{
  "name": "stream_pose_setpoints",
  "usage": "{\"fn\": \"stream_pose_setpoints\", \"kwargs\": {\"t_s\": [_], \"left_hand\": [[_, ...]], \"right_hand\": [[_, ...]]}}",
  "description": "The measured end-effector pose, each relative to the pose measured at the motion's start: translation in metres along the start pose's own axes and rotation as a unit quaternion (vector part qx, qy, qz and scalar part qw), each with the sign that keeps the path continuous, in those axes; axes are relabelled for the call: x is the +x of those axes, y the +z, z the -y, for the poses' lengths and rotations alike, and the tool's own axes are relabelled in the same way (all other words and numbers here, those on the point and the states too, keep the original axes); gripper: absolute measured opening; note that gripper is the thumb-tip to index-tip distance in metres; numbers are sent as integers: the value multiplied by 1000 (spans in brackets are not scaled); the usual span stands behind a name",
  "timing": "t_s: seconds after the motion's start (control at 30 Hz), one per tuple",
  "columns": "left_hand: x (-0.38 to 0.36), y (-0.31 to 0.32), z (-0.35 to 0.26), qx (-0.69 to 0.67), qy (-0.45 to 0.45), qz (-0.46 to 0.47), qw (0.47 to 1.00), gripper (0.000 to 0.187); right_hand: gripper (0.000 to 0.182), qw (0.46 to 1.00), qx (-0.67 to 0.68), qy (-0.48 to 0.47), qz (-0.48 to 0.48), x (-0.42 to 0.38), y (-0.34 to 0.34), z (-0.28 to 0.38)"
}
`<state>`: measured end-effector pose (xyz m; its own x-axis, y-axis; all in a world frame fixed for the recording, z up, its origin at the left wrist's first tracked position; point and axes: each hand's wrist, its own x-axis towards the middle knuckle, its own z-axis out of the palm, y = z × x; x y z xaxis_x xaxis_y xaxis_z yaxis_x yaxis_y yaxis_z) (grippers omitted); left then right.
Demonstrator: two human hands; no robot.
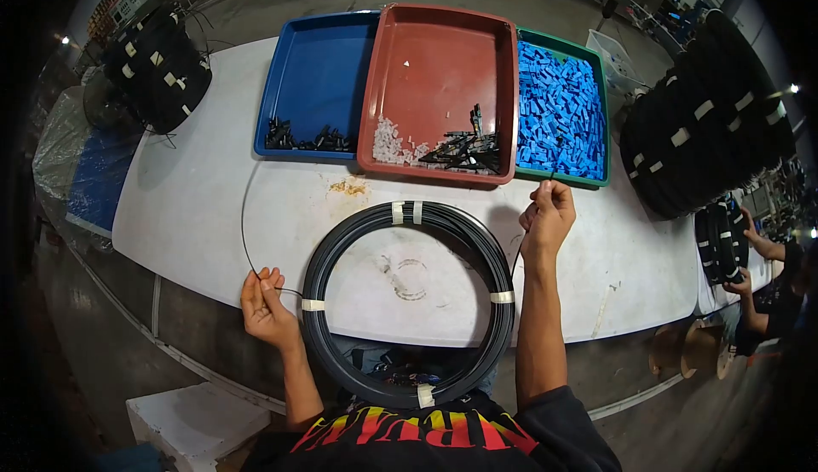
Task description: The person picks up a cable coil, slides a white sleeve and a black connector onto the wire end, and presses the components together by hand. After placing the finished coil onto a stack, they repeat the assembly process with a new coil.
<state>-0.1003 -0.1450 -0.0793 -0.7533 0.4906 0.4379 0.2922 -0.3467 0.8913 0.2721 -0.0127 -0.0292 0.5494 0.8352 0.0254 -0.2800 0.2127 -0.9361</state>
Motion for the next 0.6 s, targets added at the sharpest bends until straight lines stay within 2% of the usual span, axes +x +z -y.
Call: {"fn": "stream_pose_setpoints", "kwargs": {"t_s": [0.07,0.13,0.17,0.33,0.4,0.47,0.53,0.6], "left_hand": [[6,-2,0,-4,-8,20,1000,22],[12,-2,0,-16,-3,97,995,21],[12,-1,0,-31,-14,100,994,20],[21,-5,3,-90,-52,148,984,20],[30,0,1,-83,-87,206,971,20],[35,11,-2,-52,-92,221,970,20],[39,21,-6,76,-44,306,948,19],[44,27,-9,89,-20,323,942,20]], "right_hand": [[17,1000,8,-18,-20,0,-1,-5],[17,996,41,-67,-38,-2,-1,-8],[17,995,56,-75,-41,-3,1,-8],[14,994,60,-82,-43,-8,6,-9],[13,995,64,-74,-26,-9,9,-8],[10,996,35,-76,-14,-9,11,-7],[11,996,28,-83,-4,-5,10,-9],[13,996,20,-92,2,0,10,-6]]}}
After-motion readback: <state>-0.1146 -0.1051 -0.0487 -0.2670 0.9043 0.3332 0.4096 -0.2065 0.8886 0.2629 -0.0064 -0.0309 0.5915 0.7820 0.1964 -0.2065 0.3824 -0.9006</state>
